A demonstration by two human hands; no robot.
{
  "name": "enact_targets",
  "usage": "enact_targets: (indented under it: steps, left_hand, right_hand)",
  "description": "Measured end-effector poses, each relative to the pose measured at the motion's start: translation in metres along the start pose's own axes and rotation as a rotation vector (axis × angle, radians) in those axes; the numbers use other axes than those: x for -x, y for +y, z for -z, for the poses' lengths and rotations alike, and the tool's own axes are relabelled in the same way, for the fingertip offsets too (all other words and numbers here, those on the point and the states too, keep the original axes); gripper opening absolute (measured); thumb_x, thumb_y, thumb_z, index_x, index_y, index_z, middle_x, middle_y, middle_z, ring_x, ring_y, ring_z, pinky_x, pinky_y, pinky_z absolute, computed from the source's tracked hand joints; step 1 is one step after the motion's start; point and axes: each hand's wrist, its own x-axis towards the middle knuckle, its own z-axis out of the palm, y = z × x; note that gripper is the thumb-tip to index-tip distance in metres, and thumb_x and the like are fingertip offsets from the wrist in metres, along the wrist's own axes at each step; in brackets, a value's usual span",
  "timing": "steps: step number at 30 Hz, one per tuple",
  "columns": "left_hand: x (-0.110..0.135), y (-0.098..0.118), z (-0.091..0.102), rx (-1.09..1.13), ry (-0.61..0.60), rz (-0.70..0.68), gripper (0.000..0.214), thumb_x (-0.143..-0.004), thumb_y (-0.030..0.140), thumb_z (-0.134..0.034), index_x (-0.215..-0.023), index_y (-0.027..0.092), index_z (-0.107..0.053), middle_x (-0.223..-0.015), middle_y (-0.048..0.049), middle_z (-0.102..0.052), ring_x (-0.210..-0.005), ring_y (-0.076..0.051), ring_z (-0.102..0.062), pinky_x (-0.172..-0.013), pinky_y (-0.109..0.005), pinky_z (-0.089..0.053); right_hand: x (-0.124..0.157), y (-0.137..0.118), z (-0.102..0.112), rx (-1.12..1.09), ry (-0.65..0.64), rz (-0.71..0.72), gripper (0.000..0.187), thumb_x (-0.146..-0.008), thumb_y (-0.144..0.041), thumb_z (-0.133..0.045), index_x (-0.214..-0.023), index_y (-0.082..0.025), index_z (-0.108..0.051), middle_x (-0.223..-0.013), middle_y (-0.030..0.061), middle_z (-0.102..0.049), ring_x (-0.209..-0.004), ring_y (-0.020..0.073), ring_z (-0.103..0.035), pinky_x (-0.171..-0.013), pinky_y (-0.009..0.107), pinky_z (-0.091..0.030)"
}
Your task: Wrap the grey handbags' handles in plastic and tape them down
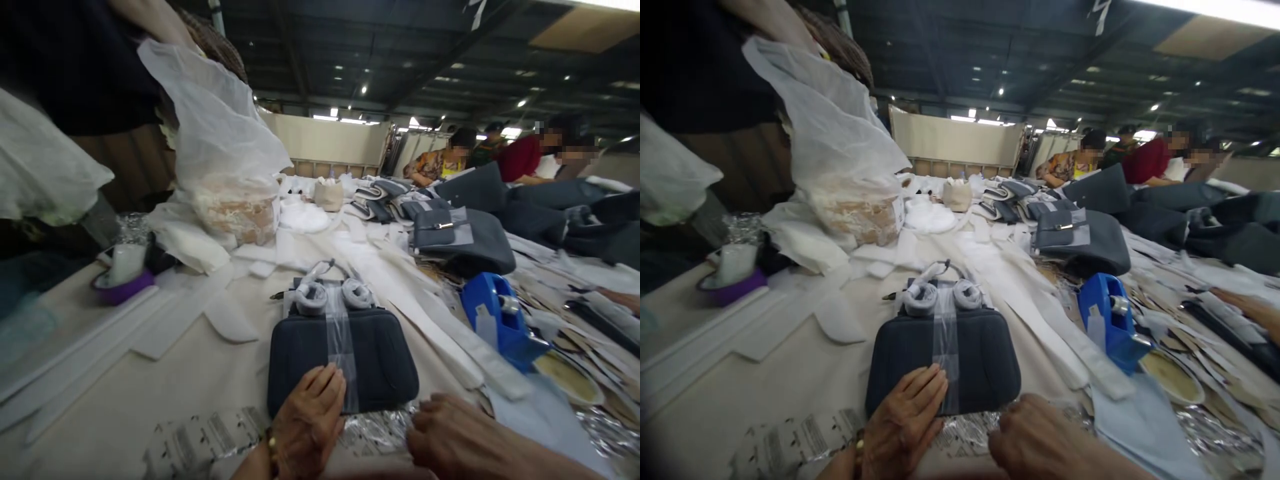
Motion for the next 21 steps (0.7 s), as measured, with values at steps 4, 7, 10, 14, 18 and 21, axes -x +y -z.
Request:
enact_targets:
  steps: [4,7,10,14,18,21]
  left_hand:
    - [0.005,0.003,-0.009,0.039,0.048,0.044,0.034,-0.088,0.028,-0.049,-0.115,0.009,-0.057,-0.116,-0.007,-0.064,-0.113,-0.02,-0.054,-0.097,-0.032,-0.041]
    - [0.006,0.004,-0.017,0.054,0.086,0.077,0.031,-0.089,0.028,-0.048,-0.113,0.011,-0.058,-0.112,-0.0052,-0.066,-0.114,-0.019,-0.054,-0.099,-0.031,-0.038]
    - [0.008,0.002,-0.023,0.019,0.067,0.056,0.032,-0.089,0.029,-0.048,-0.115,0.012,-0.057,-0.115,-0.0044,-0.065,-0.116,-0.018,-0.051,-0.101,-0.03,-0.036]
    - [0.01,-0.001,-0.027,-0.035,0.113,0.009,0.032,-0.09,0.03,-0.047,-0.113,0.011,-0.058,-0.115,-0.0056,-0.063,-0.118,-0.02,-0.048,-0.101,-0.032,-0.034]
    - [0.01,-0.003,-0.025,-0.026,0.148,0.006,0.031,-0.088,0.028,-0.048,-0.111,0.009,-0.059,-0.114,-0.0059,-0.062,-0.117,-0.022,-0.049,-0.103,-0.033,-0.032]
    - [0.01,-0.002,-0.025,-0.007,0.137,0.004,0.031,-0.089,0.029,-0.049,-0.111,0.01,-0.06,-0.114,-0.0056,-0.062,-0.117,-0.023,-0.048,-0.104,-0.034,-0.031]
  right_hand:
    - [-0.07,0.009,0.009,0.141,-0.129,0.116,0.011,-0.078,-0.009,-0.054,-0.077,-0.018,-0.06,-0.07,0.0031,-0.065,-0.063,0.0179,-0.06,-0.059,0.031,-0.033]
    - [-0.105,0.022,0.011,0.209,-0.168,0.117,0.012,-0.08,-0.009,-0.051,-0.079,-0.015,-0.062,-0.072,0.0061,-0.066,-0.067,0.0191,-0.061,-0.058,0.032,-0.03]
    - [-0.125,0.03,0.012,0.241,-0.18,0.123,0.014,-0.081,-0.009,-0.05,-0.079,-0.015,-0.062,-0.071,0.0074,-0.066,-0.067,0.0198,-0.061,-0.057,0.032,-0.029]
    - [-0.137,0.032,0.01,0.267,-0.182,0.155,0.016,-0.082,-0.008,-0.049,-0.08,-0.015,-0.063,-0.072,0.0069,-0.067,-0.067,0.0201,-0.062,-0.057,0.032,-0.031]
    - [-0.144,0.03,0.009,0.254,-0.221,0.161,0.018,-0.085,-0.009,-0.048,-0.079,-0.015,-0.064,-0.072,0.0074,-0.068,-0.067,0.0209,-0.063,-0.056,0.032,-0.034]
    - [-0.154,0.028,0.014,0.206,-0.307,0.058,0.019,-0.083,-0.008,-0.05,-0.079,-0.014,-0.068,-0.072,0.0094,-0.07,-0.07,0.0208,-0.066,-0.054,0.029,-0.037]
